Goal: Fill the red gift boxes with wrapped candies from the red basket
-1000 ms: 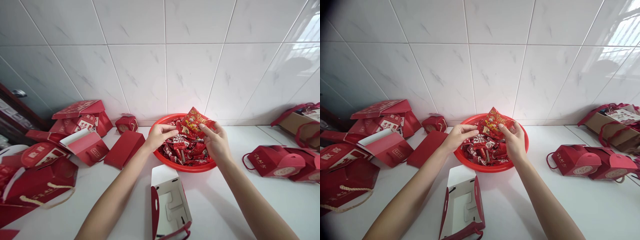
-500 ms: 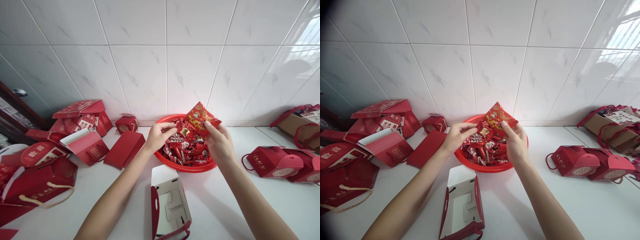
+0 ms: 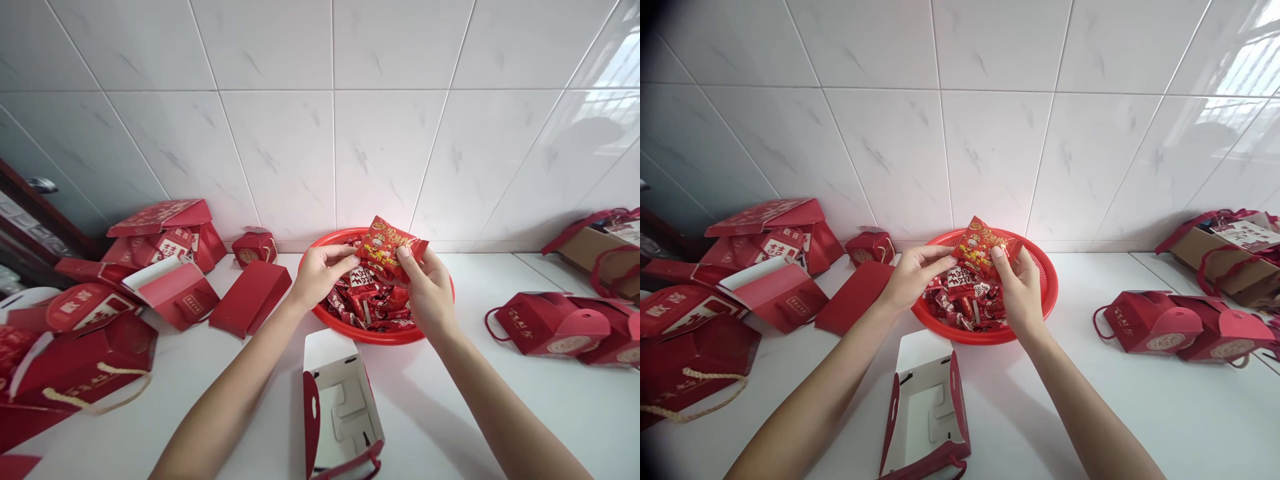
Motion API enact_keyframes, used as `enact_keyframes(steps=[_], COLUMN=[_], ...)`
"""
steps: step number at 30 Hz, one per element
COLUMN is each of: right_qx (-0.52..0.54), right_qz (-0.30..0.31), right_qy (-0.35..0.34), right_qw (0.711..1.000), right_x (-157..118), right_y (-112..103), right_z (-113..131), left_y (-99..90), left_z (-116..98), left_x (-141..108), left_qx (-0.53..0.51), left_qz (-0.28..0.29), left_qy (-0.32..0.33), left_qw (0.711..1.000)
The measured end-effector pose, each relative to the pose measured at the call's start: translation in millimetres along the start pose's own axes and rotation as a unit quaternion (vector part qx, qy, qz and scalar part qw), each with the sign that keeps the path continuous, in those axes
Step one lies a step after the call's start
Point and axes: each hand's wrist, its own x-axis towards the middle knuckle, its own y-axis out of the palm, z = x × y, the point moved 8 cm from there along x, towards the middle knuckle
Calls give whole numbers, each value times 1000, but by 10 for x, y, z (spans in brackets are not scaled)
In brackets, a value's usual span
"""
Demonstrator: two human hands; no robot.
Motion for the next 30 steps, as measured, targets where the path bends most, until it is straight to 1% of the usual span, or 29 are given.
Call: enact_keyframes(steps=[4, 8, 12, 16, 20, 21, 23, 24, 25, 26, 27, 28, 30], right_qx=[-58, -98, -106, -90, -116, -133, -179, -218, -270, -329, -391, -451, -549], right_qz=[-10, -13, -8, 11, 78, 90, 89, 86, 96, 113, 144, 187, 280], right_qy=[-42, -54, -56, -65, -54, -55, -73, -80, -77, -70, -54, -29, 35], right_qw=[997, 994, 993, 994, 989, 985, 977, 969, 955, 935, 908, 872, 787], right_x=[-11, 4, 14, -2, 55, 89, 176, 222, 264, 297, 316, 315, 254], right_y=[-23, -53, -50, 5, 35, 4, -132, -211, -271, -316, -338, -339, -318], right_z=[77, 114, 108, 129, 210, 250, 357, 398, 410, 398, 350, 266, 31], left_y=[27, 24, 31, 66, 5, -27, -107, -148, -188, -224, -254, -276, -304], left_z=[20, 42, 35, 18, 30, 51, 114, 157, 211, 268, 323, 370, 431], left_x=[-18, -10, -8, -23, 5, 23, 65, 87, 108, 126, 141, 152, 168], left_qx=[-4, -31, -15, -5, -36, -47, -74, -91, -110, -126, -139, -149, -158], left_qz=[13, 14, 21, 32, 3, -9, -38, -53, -69, -85, -98, -108, -122], left_qy=[-29, -42, -37, -24, -4, -3, -10, -19, -33, -50, -66, -81, -96], left_qw=[999, 999, 999, 999, 999, 999, 996, 994, 991, 987, 983, 980, 975])
